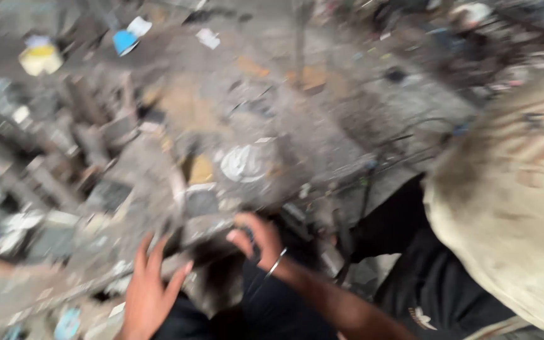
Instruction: The person sits at a metal workbench and uses a marker to trace the outline of a metal template bracket onto flat metal pieces, repositioning the template and pieces one at a time to mark each piece.
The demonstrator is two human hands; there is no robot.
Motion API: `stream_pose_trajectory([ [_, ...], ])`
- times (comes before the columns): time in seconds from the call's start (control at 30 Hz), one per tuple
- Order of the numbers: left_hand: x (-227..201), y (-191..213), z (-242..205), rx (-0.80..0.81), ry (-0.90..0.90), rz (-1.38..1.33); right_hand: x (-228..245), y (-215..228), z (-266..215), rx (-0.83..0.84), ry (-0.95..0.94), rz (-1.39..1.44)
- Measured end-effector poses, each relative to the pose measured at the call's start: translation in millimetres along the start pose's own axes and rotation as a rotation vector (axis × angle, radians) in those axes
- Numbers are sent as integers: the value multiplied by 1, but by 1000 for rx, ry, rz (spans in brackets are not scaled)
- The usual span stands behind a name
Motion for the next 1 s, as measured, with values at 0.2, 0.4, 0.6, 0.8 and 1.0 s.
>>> stream_pose_trajectory([
  [0.2,15,12,24,-76,72,-73,-5,14,4,-175,170,-133],
  [0.4,13,-8,56,-135,109,-189,-13,14,-1,-192,142,-159],
  [0.6,13,-33,112,-178,64,-153,-49,-57,-57,270,-101,-16],
  [0.8,7,-26,171,-27,74,-36,-86,-95,-91,678,-312,-55],
  [1.0,8,-16,191,-17,86,5,-73,-86,-90,674,-269,-33],
])
Point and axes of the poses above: each hand's wrist, its own z-axis towards the middle knuckle, its own y-axis out of the back of the hand, x = y × z, the point moved 8 cm from there along z, towards the middle knuckle, and after that the axes turned 13 degrees about z, right-handed, at the moved point
